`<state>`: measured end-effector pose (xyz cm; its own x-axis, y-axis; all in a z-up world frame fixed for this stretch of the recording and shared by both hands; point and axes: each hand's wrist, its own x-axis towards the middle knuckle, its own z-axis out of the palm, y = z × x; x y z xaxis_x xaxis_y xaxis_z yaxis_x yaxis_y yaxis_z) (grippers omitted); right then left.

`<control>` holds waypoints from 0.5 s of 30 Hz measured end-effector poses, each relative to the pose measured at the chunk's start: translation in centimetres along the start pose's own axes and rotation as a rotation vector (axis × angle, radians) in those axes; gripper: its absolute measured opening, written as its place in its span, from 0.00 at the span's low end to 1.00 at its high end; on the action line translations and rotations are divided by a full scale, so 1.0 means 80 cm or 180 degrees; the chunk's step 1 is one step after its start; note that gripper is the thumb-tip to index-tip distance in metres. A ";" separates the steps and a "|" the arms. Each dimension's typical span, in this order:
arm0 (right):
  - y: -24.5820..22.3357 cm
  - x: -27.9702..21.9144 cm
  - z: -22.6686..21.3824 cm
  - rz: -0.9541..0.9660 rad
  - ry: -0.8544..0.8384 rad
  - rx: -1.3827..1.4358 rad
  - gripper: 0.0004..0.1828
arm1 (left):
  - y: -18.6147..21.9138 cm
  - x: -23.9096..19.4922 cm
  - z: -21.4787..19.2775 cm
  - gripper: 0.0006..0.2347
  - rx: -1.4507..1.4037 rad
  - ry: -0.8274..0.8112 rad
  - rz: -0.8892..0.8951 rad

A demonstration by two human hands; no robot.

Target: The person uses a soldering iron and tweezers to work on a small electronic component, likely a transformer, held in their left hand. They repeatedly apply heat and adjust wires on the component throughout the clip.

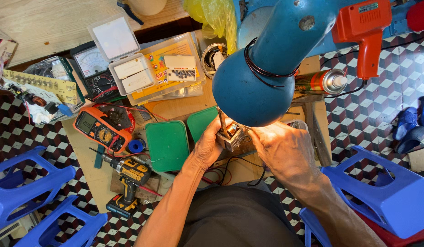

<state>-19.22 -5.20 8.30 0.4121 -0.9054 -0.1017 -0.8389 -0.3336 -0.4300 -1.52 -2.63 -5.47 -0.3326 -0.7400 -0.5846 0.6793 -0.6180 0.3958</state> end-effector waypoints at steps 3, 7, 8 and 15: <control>0.007 0.000 0.001 -0.0050 -0.0093 0.0005 0.07 | 0.001 -0.003 -0.001 0.09 -0.0007 -0.0138 0.0034; 0.017 -0.002 0.003 -0.0193 -0.0252 -0.0043 0.05 | 0.004 -0.004 -0.001 0.07 0.0081 0.0017 -0.0087; 0.020 -0.001 0.003 -0.0362 -0.0192 -0.0062 0.05 | 0.004 -0.004 0.001 0.07 0.0040 0.0000 -0.0071; 0.022 -0.002 0.004 -0.0734 -0.0251 -0.0674 0.06 | 0.012 -0.008 0.008 0.07 0.0008 -0.0027 -0.0167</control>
